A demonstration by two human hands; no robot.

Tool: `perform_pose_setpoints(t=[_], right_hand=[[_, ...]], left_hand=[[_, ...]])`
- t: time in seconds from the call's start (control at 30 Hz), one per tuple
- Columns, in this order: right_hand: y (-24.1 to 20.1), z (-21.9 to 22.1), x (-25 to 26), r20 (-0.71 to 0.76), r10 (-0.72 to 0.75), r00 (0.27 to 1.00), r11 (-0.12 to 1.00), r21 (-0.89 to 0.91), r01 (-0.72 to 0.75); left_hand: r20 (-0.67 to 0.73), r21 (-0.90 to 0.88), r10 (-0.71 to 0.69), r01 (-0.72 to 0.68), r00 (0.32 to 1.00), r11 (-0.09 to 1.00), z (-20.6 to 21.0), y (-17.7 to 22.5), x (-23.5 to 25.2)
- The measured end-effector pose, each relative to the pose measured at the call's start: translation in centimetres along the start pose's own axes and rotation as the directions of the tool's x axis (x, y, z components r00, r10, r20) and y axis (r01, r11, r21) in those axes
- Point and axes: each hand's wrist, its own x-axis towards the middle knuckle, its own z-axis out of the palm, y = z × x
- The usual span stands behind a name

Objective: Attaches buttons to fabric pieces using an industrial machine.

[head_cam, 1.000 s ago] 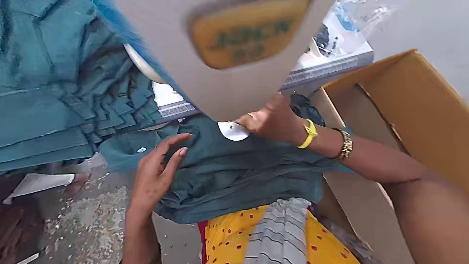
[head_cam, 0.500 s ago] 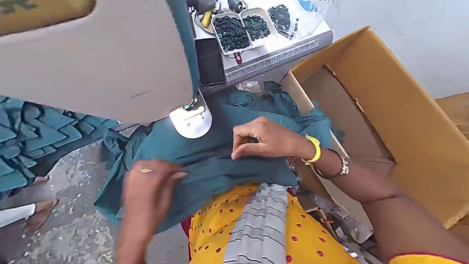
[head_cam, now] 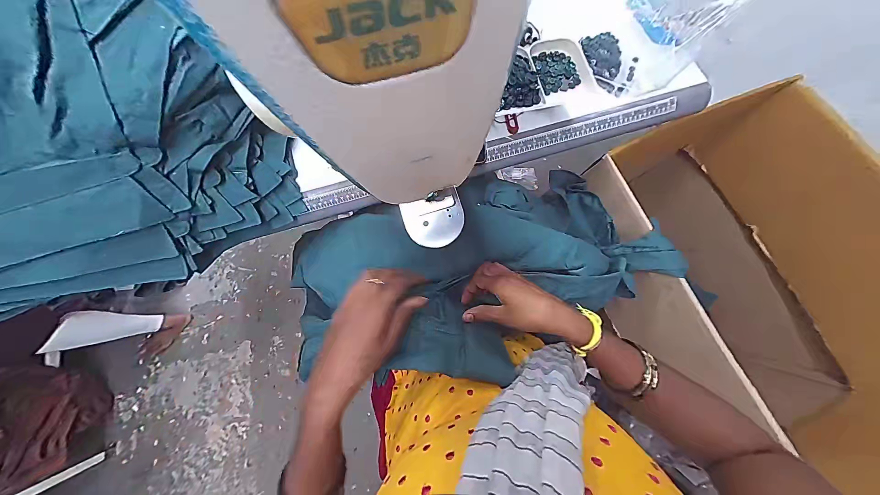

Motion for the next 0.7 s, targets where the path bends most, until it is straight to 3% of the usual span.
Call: perform_pose_setpoints(t=[0.17, 0.27, 0.37, 0.43, 0.5, 0.6, 0.7], right_hand=[[-0.1, -0.1, 0.1, 0.16, 0.028, 0.987, 0.984, -0.176, 0.0], [0.5, -0.1, 0.5, 0.14, 0.004, 0.99, 0.993, -0.114, 0.012], [-0.8, -1.3, -0.3, -0.126, -0.129, 0.984, 0.989, 0.05, 0.136], [-3.0, -2.3, -0.6, -0.33, -0.311, 0.891, 0.938, 0.042, 0.343], [-5.4, -3.5, -0.1, -0.438, -0.433, 0.788, 0.877, -0.001, 0.481], [-6.4, -5.7, 1.8, -0.579, -0.365, 0.729, 0.893, 0.006, 0.451], [-6.3, -7.3, 4.9, -0.661, -0.238, 0.712, 0.942, 0.022, 0.335]], left_hand=[[0.172, 0.013, 0.036, -0.039, 0.985, 0.999, 4.3, 3.2, 2.0], [0.049, -0.069, 0.125, -0.122, 0.991, 0.99, 5.0, 3.0, 1.4], [-0.109, -0.244, 0.095, -0.119, 0.989, 0.963, 3.5, 3.1, 0.6], [-0.111, -0.342, 0.046, -0.082, 0.993, 0.936, 1.9, 3.5, 0.4], [-0.201, -0.49, -0.045, -0.061, 0.979, 0.869, 1.0, 3.8, 0.7], [-0.315, -0.577, -0.223, 0.0, 0.922, 0.817, -1.5, 3.3, 1.6], [-0.321, -0.454, -0.288, 0.121, 0.902, 0.883, -3.1, 1.3, 2.4]])
